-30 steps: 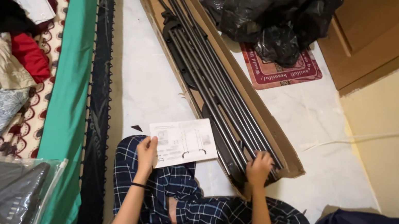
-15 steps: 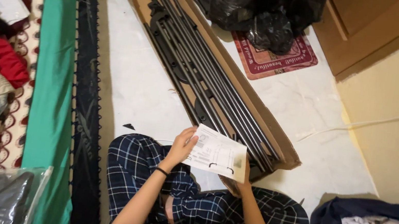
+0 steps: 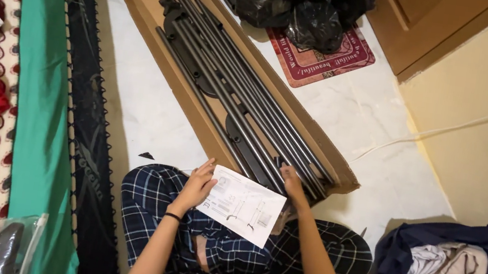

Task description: Unpacking a metal clothes rack from its shipping box and reviewing the instruction manual.

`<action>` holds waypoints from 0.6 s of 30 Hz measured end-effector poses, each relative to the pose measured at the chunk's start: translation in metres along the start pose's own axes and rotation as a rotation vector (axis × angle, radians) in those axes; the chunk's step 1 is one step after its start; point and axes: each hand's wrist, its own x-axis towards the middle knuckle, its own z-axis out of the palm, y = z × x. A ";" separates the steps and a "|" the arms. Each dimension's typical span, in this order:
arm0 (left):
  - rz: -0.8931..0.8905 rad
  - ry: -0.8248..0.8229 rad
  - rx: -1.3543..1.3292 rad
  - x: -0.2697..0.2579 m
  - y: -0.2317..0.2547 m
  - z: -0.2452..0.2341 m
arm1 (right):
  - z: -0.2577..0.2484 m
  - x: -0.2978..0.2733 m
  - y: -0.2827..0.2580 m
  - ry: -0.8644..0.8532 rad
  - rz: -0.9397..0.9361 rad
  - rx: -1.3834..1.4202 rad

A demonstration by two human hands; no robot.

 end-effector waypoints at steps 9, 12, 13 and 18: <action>0.104 0.056 -0.059 0.009 0.018 -0.004 | -0.024 0.013 -0.066 -0.208 0.019 0.013; 0.054 0.021 0.006 0.015 0.035 -0.009 | -0.026 0.014 -0.065 -0.289 0.024 0.218; 0.056 0.019 0.005 0.018 0.043 -0.012 | -0.028 0.011 -0.076 -0.285 0.025 0.217; 0.038 0.003 0.014 0.033 0.036 -0.008 | -0.037 0.004 -0.112 -0.192 0.086 0.306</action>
